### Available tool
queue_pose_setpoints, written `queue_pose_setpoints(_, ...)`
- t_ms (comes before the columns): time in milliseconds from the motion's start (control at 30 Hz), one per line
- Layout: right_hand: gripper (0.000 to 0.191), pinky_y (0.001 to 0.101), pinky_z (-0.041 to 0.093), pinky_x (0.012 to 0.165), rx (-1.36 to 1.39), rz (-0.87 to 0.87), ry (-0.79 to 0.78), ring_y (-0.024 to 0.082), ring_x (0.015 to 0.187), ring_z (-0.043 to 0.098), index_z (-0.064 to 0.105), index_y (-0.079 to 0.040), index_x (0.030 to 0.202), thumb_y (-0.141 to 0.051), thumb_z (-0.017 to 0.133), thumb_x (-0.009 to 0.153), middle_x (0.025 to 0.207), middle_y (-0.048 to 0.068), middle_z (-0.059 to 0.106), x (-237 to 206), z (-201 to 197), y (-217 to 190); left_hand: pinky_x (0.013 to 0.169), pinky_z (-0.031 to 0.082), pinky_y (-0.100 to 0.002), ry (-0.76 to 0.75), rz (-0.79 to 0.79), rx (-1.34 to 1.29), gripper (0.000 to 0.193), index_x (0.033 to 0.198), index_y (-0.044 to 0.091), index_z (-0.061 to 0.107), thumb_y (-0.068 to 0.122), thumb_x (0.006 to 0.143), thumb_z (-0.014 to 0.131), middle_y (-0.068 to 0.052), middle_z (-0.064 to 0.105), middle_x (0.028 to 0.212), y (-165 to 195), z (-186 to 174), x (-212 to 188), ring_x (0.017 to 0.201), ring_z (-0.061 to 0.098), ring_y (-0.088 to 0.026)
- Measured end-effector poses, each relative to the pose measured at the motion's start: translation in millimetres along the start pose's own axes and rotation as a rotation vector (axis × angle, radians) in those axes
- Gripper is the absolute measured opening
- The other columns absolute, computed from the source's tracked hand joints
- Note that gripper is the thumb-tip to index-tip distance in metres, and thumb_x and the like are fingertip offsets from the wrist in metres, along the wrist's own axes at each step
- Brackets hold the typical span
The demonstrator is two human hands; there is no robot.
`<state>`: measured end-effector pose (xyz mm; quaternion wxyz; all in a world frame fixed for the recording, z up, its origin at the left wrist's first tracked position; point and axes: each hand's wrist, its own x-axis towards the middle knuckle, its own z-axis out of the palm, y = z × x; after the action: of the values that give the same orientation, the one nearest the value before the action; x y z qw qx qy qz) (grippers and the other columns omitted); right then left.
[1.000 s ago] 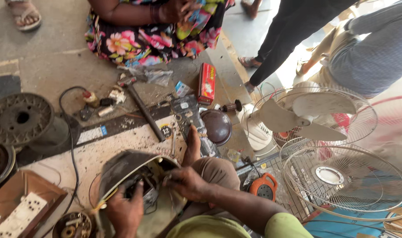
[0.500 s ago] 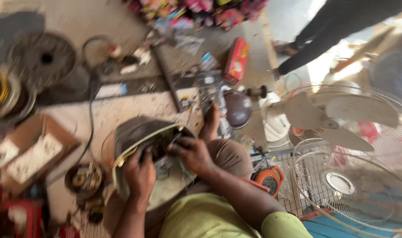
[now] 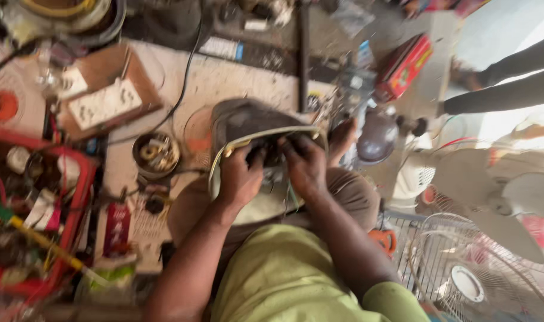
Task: The person repairs an electrical appliance by manipulating internal wires and components. They use pliers and a screwdriver to adjust connections and test the device by plugging it into a power strip.
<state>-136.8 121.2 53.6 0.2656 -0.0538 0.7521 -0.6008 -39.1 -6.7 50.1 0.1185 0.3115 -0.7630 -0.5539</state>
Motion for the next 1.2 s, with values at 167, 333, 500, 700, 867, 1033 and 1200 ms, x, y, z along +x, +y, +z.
queue_pose_setpoints(167, 0.023, 0.0296, 0.053, 0.073, 0.002, 0.037, 0.059, 0.012, 0.082, 0.063, 0.075, 0.003, 0.105, -0.016, 0.074, 0.095, 0.091, 0.007, 0.076, -0.5, 9.6, 3.2, 0.092, 0.051, -0.047, -0.007, 0.083, 0.086, 0.029, 0.114, 0.0, 0.07, 0.011, 0.087, 0.066, -0.024, 0.073, 0.107, -0.6, 3.9, 6.2, 0.103, 0.068, -0.043)
queue_pose_setpoints(333, 0.026, 0.0264, 0.055, 0.078, 0.286, 0.076, -0.014, 0.009, 0.087, 0.065, 0.071, 0.0, 0.12, -0.015, 0.068, 0.098, 0.101, 0.002, 0.075, -9.5, 15.7, -1.0, 0.093, 0.048, -0.052, -0.053, 0.009, 0.259, 0.03, 0.117, 0.003, 0.069, 0.012, 0.089, 0.065, -0.024, 0.071, 0.11, 1.7, 3.4, 4.5, 0.105, 0.065, -0.045)
queue_pose_setpoints(500, 0.026, 0.0298, 0.055, 0.077, 0.296, 0.076, -0.109, 0.014, 0.085, 0.066, 0.072, 0.003, 0.118, -0.015, 0.068, 0.1, 0.098, 0.007, 0.075, -5.9, 2.6, -16.1, 0.093, 0.047, -0.053, -0.036, 0.061, 0.272, 0.033, 0.119, 0.001, 0.067, 0.012, 0.089, 0.065, -0.027, 0.07, 0.111, 8.5, 4.1, 4.3, 0.106, 0.063, -0.047)
queue_pose_setpoints(700, 0.026, 0.0321, 0.054, 0.08, -0.093, 0.002, -0.107, 0.014, 0.087, 0.068, 0.077, 0.0, 0.109, -0.019, 0.07, 0.094, 0.101, 0.008, 0.079, 10.7, -17.6, -13.2, 0.084, 0.053, -0.048, 0.007, 0.021, 0.112, 0.026, 0.116, 0.0, 0.071, 0.014, 0.097, 0.061, -0.025, 0.073, 0.104, 15.7, 7.0, -0.9, 0.097, 0.07, -0.042)
queue_pose_setpoints(867, 0.021, 0.0275, 0.054, 0.084, -0.054, 0.049, -0.21, 0.01, 0.088, 0.068, 0.076, -0.001, 0.109, -0.016, 0.07, 0.096, 0.099, 0.004, 0.078, 14.9, -19.2, -26.9, 0.068, 0.056, -0.04, 0.102, 0.088, -0.011, 0.02, 0.106, -0.001, 0.073, 0.013, 0.097, 0.06, -0.019, 0.075, 0.085, 27.0, 2.3, -8.4, 0.073, 0.074, -0.031)
queue_pose_setpoints(1033, 0.021, 0.0252, 0.051, 0.081, -0.251, -0.008, -0.22, 0.008, 0.085, 0.064, 0.078, -0.001, 0.11, -0.017, 0.07, 0.098, 0.093, 0.002, 0.077, 17.7, -16.2, -47.3, 0.06, 0.054, -0.038, 0.094, -0.02, -0.153, 0.02, 0.099, -0.002, 0.073, 0.013, 0.094, 0.061, -0.017, 0.072, 0.072, 37.1, -4.7, -8.0, 0.06, 0.07, -0.025)
queue_pose_setpoints(1200, 0.023, 0.0239, 0.052, 0.081, -0.142, -0.054, -0.182, 0.006, 0.087, 0.064, 0.076, -0.002, 0.113, -0.015, 0.07, 0.096, 0.096, 0.0, 0.077, 15.5, -7.6, -44.7, 0.058, 0.051, -0.039, 0.077, -0.069, -0.158, 0.02, 0.1, -0.002, 0.072, 0.013, 0.093, 0.061, -0.017, 0.068, 0.066, 39.5, -6.4, -7.8, 0.056, 0.066, -0.027)
